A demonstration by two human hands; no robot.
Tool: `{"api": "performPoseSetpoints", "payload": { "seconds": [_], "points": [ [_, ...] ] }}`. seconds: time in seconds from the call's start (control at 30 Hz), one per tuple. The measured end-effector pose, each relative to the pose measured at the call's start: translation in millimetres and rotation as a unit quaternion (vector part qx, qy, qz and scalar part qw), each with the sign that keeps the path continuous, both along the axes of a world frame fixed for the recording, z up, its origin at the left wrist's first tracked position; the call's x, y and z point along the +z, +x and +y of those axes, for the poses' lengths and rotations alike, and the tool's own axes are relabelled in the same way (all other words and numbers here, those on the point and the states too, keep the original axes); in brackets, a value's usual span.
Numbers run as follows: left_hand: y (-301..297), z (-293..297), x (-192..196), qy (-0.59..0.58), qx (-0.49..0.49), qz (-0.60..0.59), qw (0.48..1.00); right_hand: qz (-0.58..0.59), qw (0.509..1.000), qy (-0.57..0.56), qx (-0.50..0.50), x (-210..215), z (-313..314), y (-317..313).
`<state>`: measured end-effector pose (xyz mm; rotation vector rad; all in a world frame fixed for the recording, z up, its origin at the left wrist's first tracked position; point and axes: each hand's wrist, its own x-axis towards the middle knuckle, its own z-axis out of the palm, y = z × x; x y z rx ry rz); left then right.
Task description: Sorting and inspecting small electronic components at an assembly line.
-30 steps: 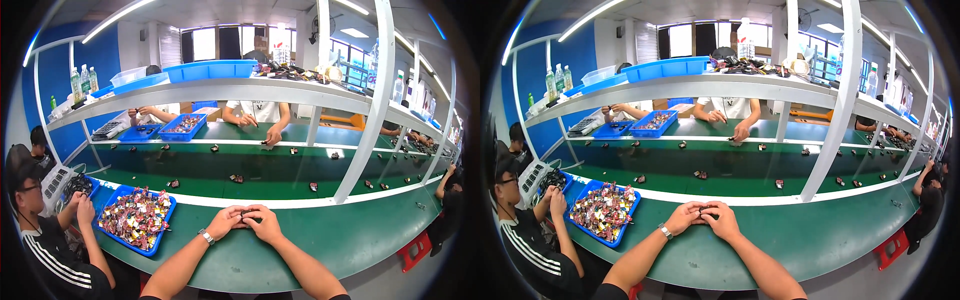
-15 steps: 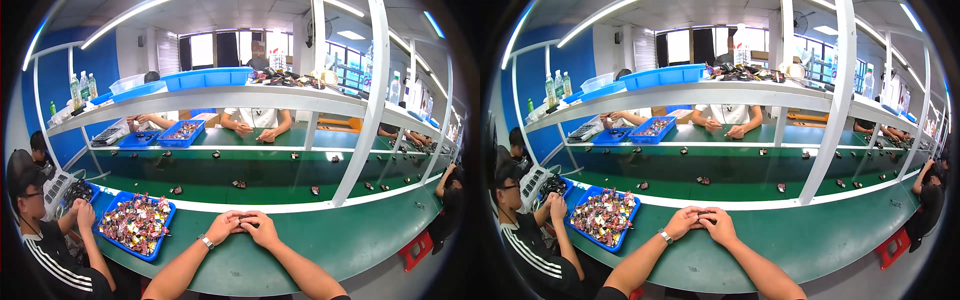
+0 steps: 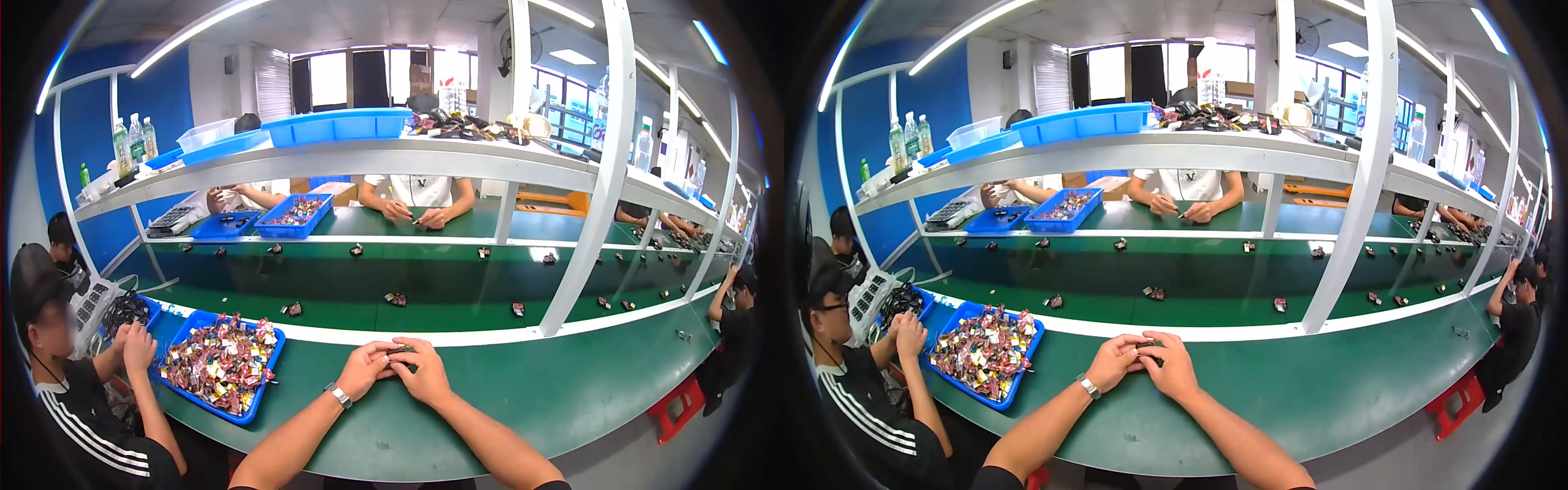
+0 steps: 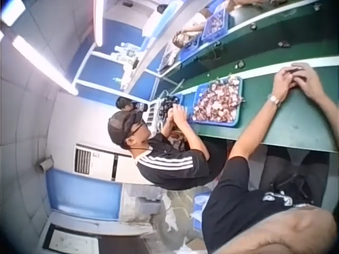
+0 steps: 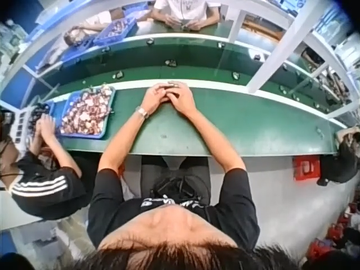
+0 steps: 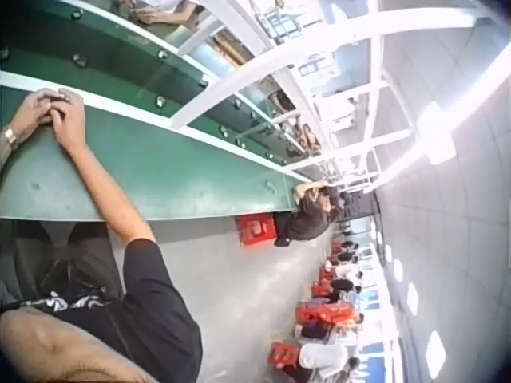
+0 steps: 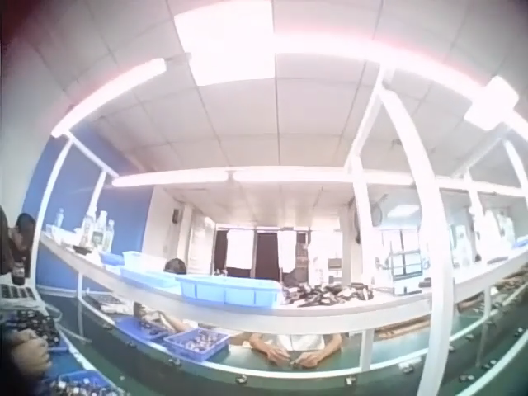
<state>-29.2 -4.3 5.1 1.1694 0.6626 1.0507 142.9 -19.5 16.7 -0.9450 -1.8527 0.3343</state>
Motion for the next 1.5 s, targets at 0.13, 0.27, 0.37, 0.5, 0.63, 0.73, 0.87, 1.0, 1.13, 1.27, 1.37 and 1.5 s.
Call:
{"api": "performPoseSetpoints", "payload": {
  "seconds": [0.13, 0.27, 0.37, 0.5, 0.63, 0.73, 0.87, 1.0, 1.13, 1.27, 1.37, 1.5],
  "points": [
    [-3, 3, 1, 0.002, 0.009, -0.009, 1.0, 0.0, 1.0, 0.002, 0.021, 6, -3, 2],
    [5, 0, 2, -0.044, -0.003, -0.02, 0.999, 0.007, 1.0, -0.02, 0.016, 0, 0, 8],
    [2, -1, 2, 0.004, -0.011, 0.001, 1.0, -0.009, 1.0, 0.004, 0.017, 0, 1, 6],
    [3, 3, -1, -0.004, 0.018, 0.002, 1.0, -0.006, 1.0, 0.003, 0.03, 5, -4, 5],
    [10, 0, 1, -0.026, 0.015, -0.021, 0.999, 0.0, 0.999, 0.038, -0.014, 5, -1, 6],
    [8, -1, 3, -0.035, 0.017, -0.019, 0.999, 0.016, 0.995, 0.084, -0.041, 7, 0, 4],
    [8, -1, 3, -0.04, 0.02, -0.026, 0.999, -0.031, 0.993, 0.096, -0.056, 4, 1, 5],
    [7, -1, 3, -0.051, 0.015, -0.023, 0.998, -0.041, 0.992, 0.102, -0.054, 5, 0, 3],
    [6, -1, 2, -0.052, 0.011, -0.03, 0.998, -0.046, 0.991, 0.105, -0.068, 4, 1, 1],
    [5, 2, -3, -0.045, 0.011, -0.026, 0.999, -0.053, 0.992, 0.098, -0.066, 5, 1, -1],
    [9, 1, 1, -0.042, 0.009, -0.017, 0.999, -0.055, 0.989, 0.109, -0.084, 3, 3, 0],
    [10, -1, 3, -0.035, 0.029, -0.003, 0.999, -0.053, 0.989, 0.115, -0.075, 2, 3, -2]
  ]
}}
